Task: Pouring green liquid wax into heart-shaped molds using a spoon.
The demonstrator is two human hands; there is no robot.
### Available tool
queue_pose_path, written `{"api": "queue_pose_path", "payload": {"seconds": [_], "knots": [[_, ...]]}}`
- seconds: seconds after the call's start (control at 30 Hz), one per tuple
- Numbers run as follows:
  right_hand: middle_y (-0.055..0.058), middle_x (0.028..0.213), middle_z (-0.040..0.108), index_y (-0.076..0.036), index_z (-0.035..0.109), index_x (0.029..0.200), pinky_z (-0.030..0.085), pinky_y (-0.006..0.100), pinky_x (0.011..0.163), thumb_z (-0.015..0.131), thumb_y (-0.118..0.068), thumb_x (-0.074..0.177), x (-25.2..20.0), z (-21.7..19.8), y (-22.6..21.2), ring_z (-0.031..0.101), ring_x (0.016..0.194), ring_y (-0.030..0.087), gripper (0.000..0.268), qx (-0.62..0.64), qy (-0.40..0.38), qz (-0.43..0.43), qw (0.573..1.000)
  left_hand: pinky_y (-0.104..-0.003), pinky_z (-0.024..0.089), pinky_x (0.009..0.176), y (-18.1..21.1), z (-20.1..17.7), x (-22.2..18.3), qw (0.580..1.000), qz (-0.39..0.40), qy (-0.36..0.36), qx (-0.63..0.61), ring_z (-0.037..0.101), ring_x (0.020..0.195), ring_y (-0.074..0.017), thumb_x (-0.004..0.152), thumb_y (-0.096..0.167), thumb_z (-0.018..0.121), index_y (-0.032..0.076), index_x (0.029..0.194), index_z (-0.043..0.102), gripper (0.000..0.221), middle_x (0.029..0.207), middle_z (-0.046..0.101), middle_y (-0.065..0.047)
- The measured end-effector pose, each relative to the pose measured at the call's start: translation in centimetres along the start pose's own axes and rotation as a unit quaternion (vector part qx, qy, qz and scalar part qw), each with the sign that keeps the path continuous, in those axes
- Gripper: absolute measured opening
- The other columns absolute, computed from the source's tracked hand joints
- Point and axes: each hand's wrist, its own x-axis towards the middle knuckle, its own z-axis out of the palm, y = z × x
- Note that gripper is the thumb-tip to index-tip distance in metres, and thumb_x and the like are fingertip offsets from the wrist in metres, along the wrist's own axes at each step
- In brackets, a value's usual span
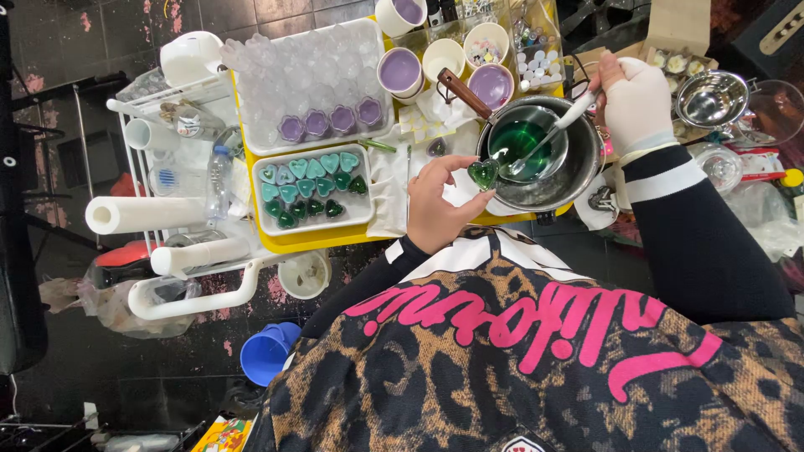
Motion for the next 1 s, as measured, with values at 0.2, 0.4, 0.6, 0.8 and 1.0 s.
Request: {"api": "queue_pose_path", "payload": {"seconds": [0.2,0.4,0.6,0.8,1.0], "knots": [[-0.004,0.066,0.051,-0.009,0.06,0.087,0.035,0.024,0.048,0.054,-0.037,0.119,-1.0,-0.6,-2.2,0.045,0.052,0.007,0.043,0.034,0.006,-0.028,0.999,-0.032,0.047,0.081,-0.1,0.1,0.0,1.0,-0.01,-0.011,0.003,0.06,0.087,-0.0166,0.076,0.028,0.088,0.013,0.117,0.069,0.047,0.109,0.071,0.001],[-0.001,0.065,0.048,-0.006,0.058,0.092,0.029,0.026,0.049,0.056,-0.036,0.121,-2.2,-1.5,-4.0,0.041,0.05,0.008,0.042,0.112,-0.009,-0.072,0.991,-0.032,0.047,0.082,-0.2,0.4,0.0,1.0,-0.005,-0.019,0.001,0.061,0.089,-0.0163,0.076,0.029,0.087,0.014,0.117,0.069,0.047,0.109,0.071,0.001],[0.001,0.065,0.046,-0.003,0.056,0.091,0.028,0.024,0.047,0.056,-0.037,0.124,-4.5,-1.4,-6.8,0.041,0.05,0.009,0.047,0.137,-0.028,-0.108,0.984,-0.034,0.044,0.083,0.3,0.5,0.0,1.0,0.0,-0.024,0.016,0.06,0.088,-0.0169,0.075,0.029,0.087,0.014,0.117,0.069,0.048,0.107,0.071,0.001],[0.0,0.069,0.047,-0.003,0.056,0.091,0.032,0.022,0.052,0.055,-0.039,0.124,-6.4,-0.3,-8.1,0.045,0.057,0.008,0.048,0.097,-0.016,-0.121,0.988,-0.032,0.045,0.083,-0.2,0.7,-0.1,1.0,0.0,-0.03,0.005,0.06,0.09,-0.0154,0.077,0.031,0.086,0.016,0.118,0.068,0.048,0.107,0.07,0.002],[0.0,0.075,0.052,-0.001,0.058,0.095,0.038,0.02,0.061,0.051,-0.035,0.123,-8.3,0.1,-8.7,0.049,0.067,0.007,0.044,0.027,-0.003,-0.169,0.985,-0.033,0.044,0.084,0.2,0.5,-0.3,1.0,0.005,-0.029,0.01,0.06,0.09,-0.0166,0.076,0.031,0.087,0.016,0.118,0.068,0.049,0.107,0.07,0.002]]}}
